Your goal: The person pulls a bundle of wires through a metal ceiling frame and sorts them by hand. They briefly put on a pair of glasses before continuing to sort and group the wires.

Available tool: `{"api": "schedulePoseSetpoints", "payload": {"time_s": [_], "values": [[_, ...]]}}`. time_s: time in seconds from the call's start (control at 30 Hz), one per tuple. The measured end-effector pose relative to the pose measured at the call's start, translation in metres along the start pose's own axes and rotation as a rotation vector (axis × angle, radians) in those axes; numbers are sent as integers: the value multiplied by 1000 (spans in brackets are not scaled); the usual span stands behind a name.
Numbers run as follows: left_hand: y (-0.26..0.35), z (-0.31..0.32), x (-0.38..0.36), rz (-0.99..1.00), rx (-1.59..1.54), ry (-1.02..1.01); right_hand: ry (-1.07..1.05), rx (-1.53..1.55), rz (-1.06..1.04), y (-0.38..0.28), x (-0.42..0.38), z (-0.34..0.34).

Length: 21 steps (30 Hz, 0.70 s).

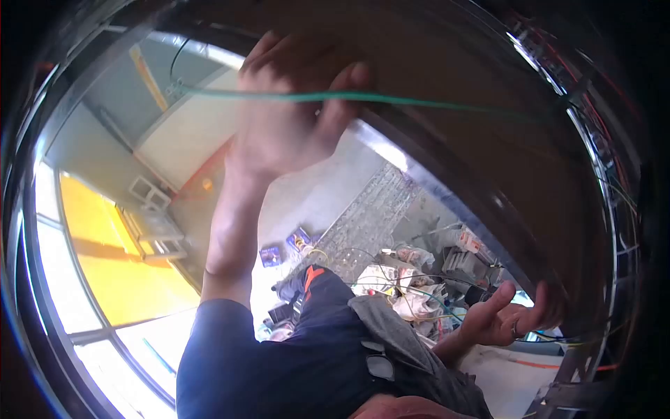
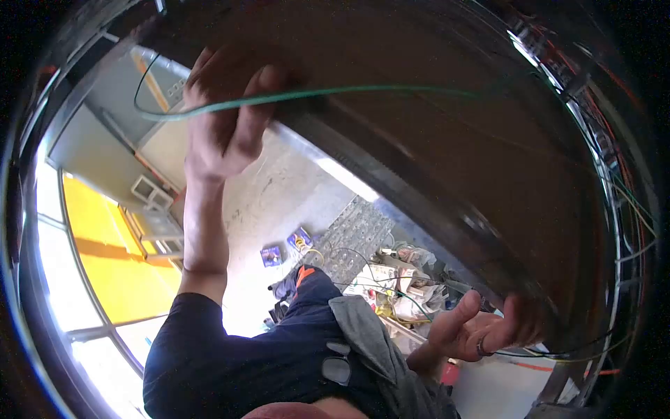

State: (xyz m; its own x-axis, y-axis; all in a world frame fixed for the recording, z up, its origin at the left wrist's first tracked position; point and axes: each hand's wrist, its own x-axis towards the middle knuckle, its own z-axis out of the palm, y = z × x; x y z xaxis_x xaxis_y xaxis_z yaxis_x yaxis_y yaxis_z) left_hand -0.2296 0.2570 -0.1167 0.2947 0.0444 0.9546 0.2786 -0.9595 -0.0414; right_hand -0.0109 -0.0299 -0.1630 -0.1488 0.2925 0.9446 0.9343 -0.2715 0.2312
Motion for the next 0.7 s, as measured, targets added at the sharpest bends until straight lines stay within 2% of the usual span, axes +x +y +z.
{"api": "schedulePoseSetpoints", "payload": {"time_s": [0.03,0.23,0.37,0.43,0.47,0.5,0.57,0.6,0.63,0.7], "values": [[-5,3,-3,16,-11,57,-9,26,-12,-1,2,0],[-6,-7,-5,55,-3,-51,27,17,5,-3,1,4],[6,-7,4,-20,-194,31,66,9,-30,0,0,9],[-4,-3,1,40,-93,21,85,40,-27,2,1,11],[-2,6,1,80,-145,127,87,32,-61,4,1,11],[0,8,-3,86,-158,119,90,19,-95,6,1,10],[-2,10,-15,-52,-169,143,66,6,-57,2,1,5],[-5,10,-20,-82,-282,114,27,28,-41,1,0,2],[-17,7,-25,37,-82,67,-9,49,-24,1,0,-1],[-1,17,-31,-200,-71,180,-40,18,27,3,-7,-6]]}}
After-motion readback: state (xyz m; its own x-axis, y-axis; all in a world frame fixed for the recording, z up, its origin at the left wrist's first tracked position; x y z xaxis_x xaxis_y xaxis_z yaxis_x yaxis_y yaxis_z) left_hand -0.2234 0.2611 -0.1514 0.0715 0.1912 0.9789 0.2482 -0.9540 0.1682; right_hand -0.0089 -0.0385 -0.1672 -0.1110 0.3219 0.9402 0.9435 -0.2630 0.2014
